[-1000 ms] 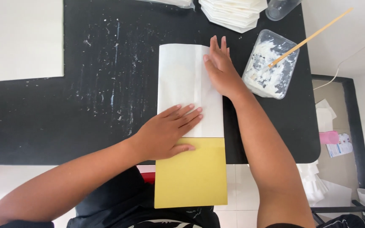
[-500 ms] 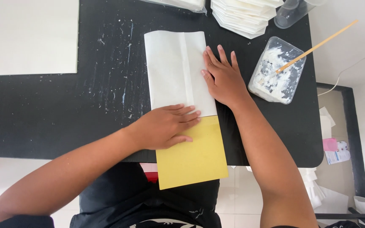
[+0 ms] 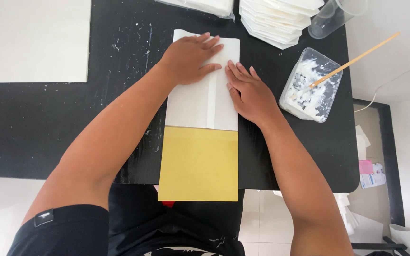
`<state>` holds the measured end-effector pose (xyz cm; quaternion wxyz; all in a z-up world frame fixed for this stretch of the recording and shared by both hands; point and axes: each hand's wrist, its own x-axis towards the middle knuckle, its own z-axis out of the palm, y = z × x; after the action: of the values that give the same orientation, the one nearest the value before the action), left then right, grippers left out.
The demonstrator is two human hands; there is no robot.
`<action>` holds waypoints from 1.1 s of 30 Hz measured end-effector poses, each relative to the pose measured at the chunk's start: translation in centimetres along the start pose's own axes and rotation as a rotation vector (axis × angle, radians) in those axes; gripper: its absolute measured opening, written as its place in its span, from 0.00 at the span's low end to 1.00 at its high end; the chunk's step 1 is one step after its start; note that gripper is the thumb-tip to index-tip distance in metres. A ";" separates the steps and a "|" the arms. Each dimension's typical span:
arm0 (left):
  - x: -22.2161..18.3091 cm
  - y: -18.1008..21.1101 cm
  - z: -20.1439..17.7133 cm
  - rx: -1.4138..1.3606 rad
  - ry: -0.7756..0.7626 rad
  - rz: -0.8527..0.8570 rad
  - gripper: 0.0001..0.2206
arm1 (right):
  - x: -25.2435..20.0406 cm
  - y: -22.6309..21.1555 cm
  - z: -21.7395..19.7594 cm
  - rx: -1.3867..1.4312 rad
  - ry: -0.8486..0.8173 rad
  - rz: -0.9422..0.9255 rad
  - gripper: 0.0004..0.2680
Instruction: Applying glue to a sheet and folding it to create a bag.
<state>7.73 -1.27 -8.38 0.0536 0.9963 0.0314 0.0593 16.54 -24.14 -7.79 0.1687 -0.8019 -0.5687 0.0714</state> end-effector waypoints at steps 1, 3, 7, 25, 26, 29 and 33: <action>0.0 0.0 0.0 -0.001 -0.002 -0.004 0.31 | 0.0 -0.2 -0.2 0.002 -0.003 -0.002 0.18; 0.1 0.2 0.1 0.073 -0.021 -0.033 0.33 | -0.1 -0.4 -0.6 -0.001 -0.019 0.018 0.18; -2.9 2.8 -1.8 0.130 -0.048 0.055 0.33 | 0.0 -0.6 -0.6 0.012 -0.027 0.027 0.18; -7.1 3.8 -2.3 -0.357 0.034 0.210 0.25 | -0.2 -1.7 -1.7 0.043 -0.085 0.070 0.18; -4.8 2.4 -0.9 -0.235 0.082 0.151 0.27 | -0.3 -1.7 -1.6 0.059 -0.073 0.031 0.19; 0.3 -0.6 1.0 -0.091 0.075 0.045 0.30 | -0.1 -1.5 -1.6 0.072 -0.059 -0.015 0.19; 2.5 -2.1 2.8 0.066 0.037 0.061 0.35 | -0.1 -1.3 -1.4 0.086 -0.055 -0.004 0.19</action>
<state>10.43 0.68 -11.04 0.0183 0.9968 0.0041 0.0780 15.81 -24.14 -6.04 0.1876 -0.7906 -0.5710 0.1175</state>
